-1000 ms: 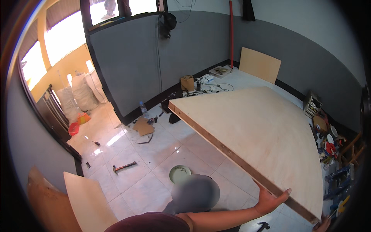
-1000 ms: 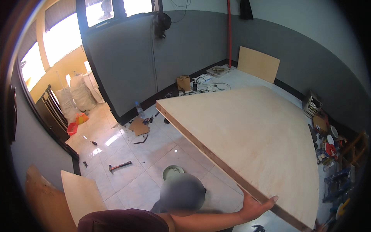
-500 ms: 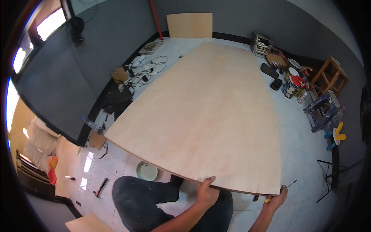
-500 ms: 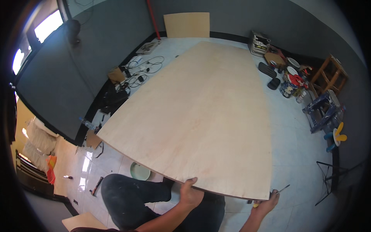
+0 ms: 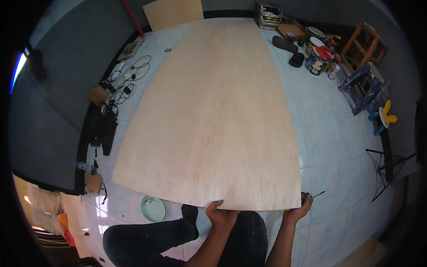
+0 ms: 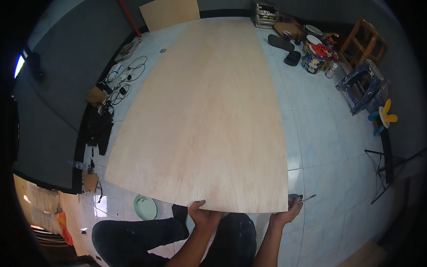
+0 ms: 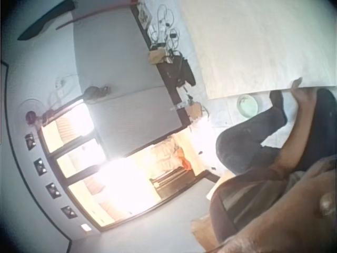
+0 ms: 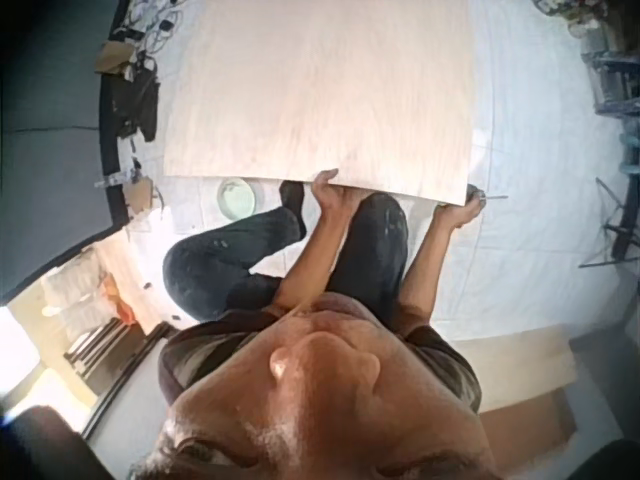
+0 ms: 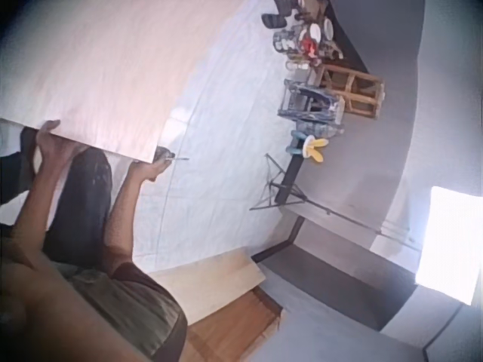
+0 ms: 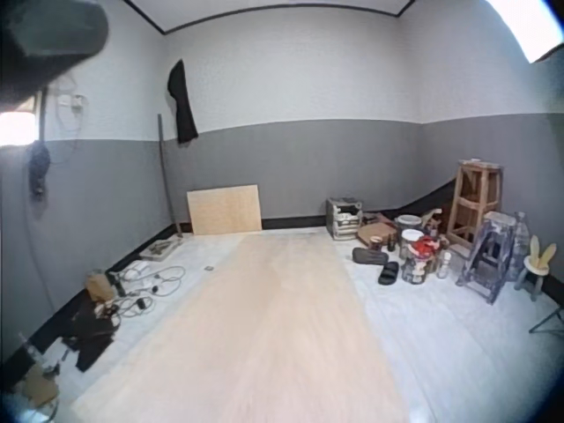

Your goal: The person assembles a wooden board by hammering nails into its edges. They use a hammer to drive nails and a screwdriver to adjust the wood pieces, working on a tiled floor.

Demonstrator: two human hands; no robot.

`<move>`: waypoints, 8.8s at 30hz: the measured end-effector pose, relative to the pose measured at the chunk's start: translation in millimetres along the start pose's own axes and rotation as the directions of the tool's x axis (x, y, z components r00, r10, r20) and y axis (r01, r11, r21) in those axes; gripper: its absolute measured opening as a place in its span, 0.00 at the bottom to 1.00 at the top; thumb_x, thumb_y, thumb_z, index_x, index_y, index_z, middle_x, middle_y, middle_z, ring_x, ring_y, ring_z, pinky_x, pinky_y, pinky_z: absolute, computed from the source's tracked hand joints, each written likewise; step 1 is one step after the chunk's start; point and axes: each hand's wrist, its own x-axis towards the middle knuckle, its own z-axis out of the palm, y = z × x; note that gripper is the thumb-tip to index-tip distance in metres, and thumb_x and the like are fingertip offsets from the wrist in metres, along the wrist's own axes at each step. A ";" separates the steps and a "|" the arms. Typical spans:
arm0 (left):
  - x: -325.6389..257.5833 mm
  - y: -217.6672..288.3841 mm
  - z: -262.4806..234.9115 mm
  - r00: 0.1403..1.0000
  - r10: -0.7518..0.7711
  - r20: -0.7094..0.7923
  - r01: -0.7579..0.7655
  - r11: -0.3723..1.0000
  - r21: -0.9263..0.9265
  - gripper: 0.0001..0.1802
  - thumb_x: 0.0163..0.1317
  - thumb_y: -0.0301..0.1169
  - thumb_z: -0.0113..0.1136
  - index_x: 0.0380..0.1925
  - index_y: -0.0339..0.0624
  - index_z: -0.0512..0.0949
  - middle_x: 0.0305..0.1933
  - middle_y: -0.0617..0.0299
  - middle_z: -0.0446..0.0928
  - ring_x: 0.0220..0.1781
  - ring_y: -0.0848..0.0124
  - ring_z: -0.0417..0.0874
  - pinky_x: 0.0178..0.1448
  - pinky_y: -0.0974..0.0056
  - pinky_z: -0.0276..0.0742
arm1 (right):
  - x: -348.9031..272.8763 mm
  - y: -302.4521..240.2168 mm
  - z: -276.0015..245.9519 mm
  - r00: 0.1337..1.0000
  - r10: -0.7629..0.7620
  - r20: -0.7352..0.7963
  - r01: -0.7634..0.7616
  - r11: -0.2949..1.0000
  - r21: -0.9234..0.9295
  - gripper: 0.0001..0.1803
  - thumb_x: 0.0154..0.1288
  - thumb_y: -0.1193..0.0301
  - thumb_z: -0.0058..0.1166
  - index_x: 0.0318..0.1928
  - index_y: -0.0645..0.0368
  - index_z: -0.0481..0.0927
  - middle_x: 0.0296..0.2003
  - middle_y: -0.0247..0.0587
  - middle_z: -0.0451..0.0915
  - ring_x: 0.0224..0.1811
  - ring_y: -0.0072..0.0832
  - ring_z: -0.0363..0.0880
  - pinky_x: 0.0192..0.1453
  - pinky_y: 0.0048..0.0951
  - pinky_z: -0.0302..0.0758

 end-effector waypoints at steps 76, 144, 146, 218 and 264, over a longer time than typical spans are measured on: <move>175.3 -80.6 -94.7 0.746 -0.413 0.523 -0.666 -0.488 0.565 0.26 0.56 0.32 0.80 0.56 0.61 0.89 0.69 0.59 0.77 0.75 0.55 0.73 0.78 0.48 0.66 | 25.4 113.6 -29.0 0.641 0.144 0.754 0.570 0.568 -0.593 0.07 0.76 0.77 0.59 0.50 0.61 0.79 0.48 0.48 0.83 0.45 0.48 0.86 0.46 0.40 0.81; 177.1 -120.2 -123.3 0.802 -0.214 0.558 -0.574 -0.534 0.620 0.05 0.53 0.36 0.83 0.30 0.59 0.94 0.65 0.71 0.80 0.74 0.63 0.68 0.79 0.51 0.51 | 159.6 83.2 -221.2 0.930 -0.276 0.244 0.254 0.000 -0.967 0.21 0.74 0.72 0.57 0.62 0.73 0.81 0.49 0.59 0.81 0.50 0.51 0.83 0.55 0.45 0.80; 177.6 -119.7 -123.7 0.805 -0.217 0.552 -0.570 -0.539 0.620 0.05 0.53 0.36 0.83 0.30 0.59 0.94 0.65 0.70 0.79 0.74 0.63 0.68 0.80 0.51 0.50 | 159.8 88.7 -222.8 0.906 -0.298 0.302 0.301 -0.048 -0.952 0.22 0.74 0.70 0.59 0.61 0.73 0.81 0.50 0.59 0.81 0.53 0.53 0.82 0.59 0.49 0.77; 183.6 -110.5 -136.4 0.770 -0.201 0.606 -0.623 -0.445 0.644 0.06 0.53 0.35 0.82 0.32 0.59 0.93 0.66 0.74 0.81 0.73 0.62 0.71 0.79 0.48 0.51 | -35.5 68.8 -48.2 0.764 0.492 0.417 0.376 0.184 -0.908 0.21 0.79 0.69 0.56 0.66 0.60 0.67 0.37 0.62 0.87 0.39 0.65 0.87 0.41 0.60 0.80; 179.7 -112.6 -131.1 0.741 -0.227 0.632 -0.647 -0.493 0.582 0.06 0.54 0.32 0.77 0.31 0.59 0.89 0.65 0.79 0.82 0.72 0.65 0.72 0.77 0.48 0.54 | -34.7 81.8 -57.8 0.821 0.366 0.438 0.363 0.258 -0.895 0.18 0.82 0.66 0.55 0.63 0.63 0.69 0.29 0.62 0.84 0.31 0.63 0.85 0.34 0.55 0.77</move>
